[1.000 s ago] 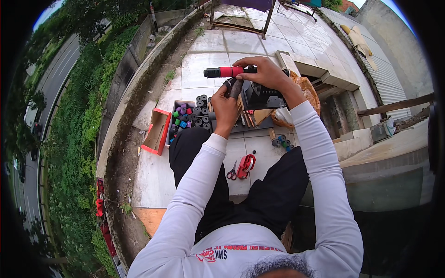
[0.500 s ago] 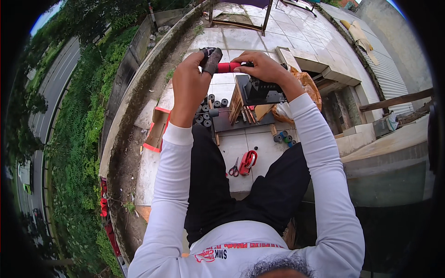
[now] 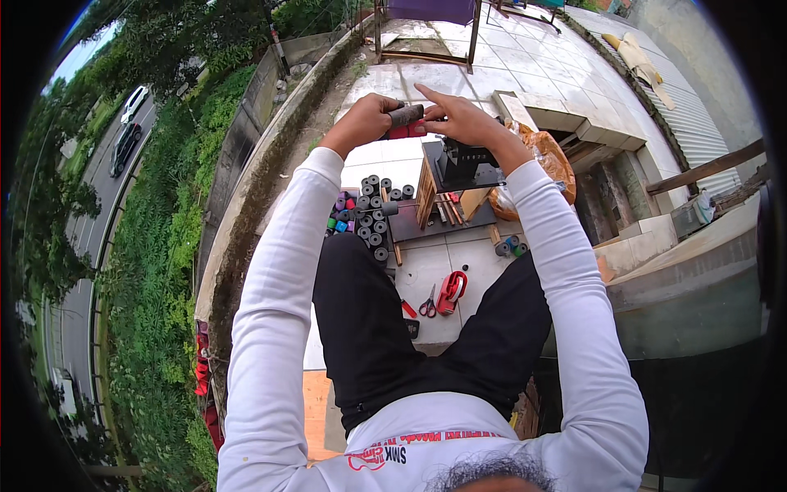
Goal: Manually assemble and check small mechanical spools and parts near a winding mechanism.
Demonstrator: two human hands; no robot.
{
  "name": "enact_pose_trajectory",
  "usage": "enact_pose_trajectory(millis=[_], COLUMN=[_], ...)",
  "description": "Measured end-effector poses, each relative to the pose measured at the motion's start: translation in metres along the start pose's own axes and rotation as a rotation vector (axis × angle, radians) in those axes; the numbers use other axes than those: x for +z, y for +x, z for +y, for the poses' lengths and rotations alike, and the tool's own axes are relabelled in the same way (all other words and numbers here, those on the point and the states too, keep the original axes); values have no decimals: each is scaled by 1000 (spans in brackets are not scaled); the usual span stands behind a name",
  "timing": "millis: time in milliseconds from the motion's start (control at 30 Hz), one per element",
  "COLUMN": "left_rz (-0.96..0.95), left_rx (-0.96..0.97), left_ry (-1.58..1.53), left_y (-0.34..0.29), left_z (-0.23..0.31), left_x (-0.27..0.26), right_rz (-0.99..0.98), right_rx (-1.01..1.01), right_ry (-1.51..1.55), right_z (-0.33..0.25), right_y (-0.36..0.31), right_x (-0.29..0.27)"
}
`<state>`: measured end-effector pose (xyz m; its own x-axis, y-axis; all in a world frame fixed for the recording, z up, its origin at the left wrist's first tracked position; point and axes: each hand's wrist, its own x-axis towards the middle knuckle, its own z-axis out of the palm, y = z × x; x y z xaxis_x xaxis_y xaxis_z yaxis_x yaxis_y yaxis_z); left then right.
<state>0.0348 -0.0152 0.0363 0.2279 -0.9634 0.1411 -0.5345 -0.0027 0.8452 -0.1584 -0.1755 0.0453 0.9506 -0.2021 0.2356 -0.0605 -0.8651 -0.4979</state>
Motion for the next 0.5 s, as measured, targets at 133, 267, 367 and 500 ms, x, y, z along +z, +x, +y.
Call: enact_pose_trajectory(millis=[133,267,367,500], left_rz=[-23,-23,-26,6], left_rx=[-27,-62,-49,-32], left_ry=[-49,-52,-69,-41], left_y=[6,6,5,6], left_z=[-8,-7,-9,-20], left_x=[-1,3,4,8], right_rz=[14,61,142,592], right_rx=[6,-11,10,-192], right_ry=[-10,-84,-207,-299], right_z=[5,1,-6,-23], right_y=[-1,-7,-16,-46], right_x=[5,10,11,25])
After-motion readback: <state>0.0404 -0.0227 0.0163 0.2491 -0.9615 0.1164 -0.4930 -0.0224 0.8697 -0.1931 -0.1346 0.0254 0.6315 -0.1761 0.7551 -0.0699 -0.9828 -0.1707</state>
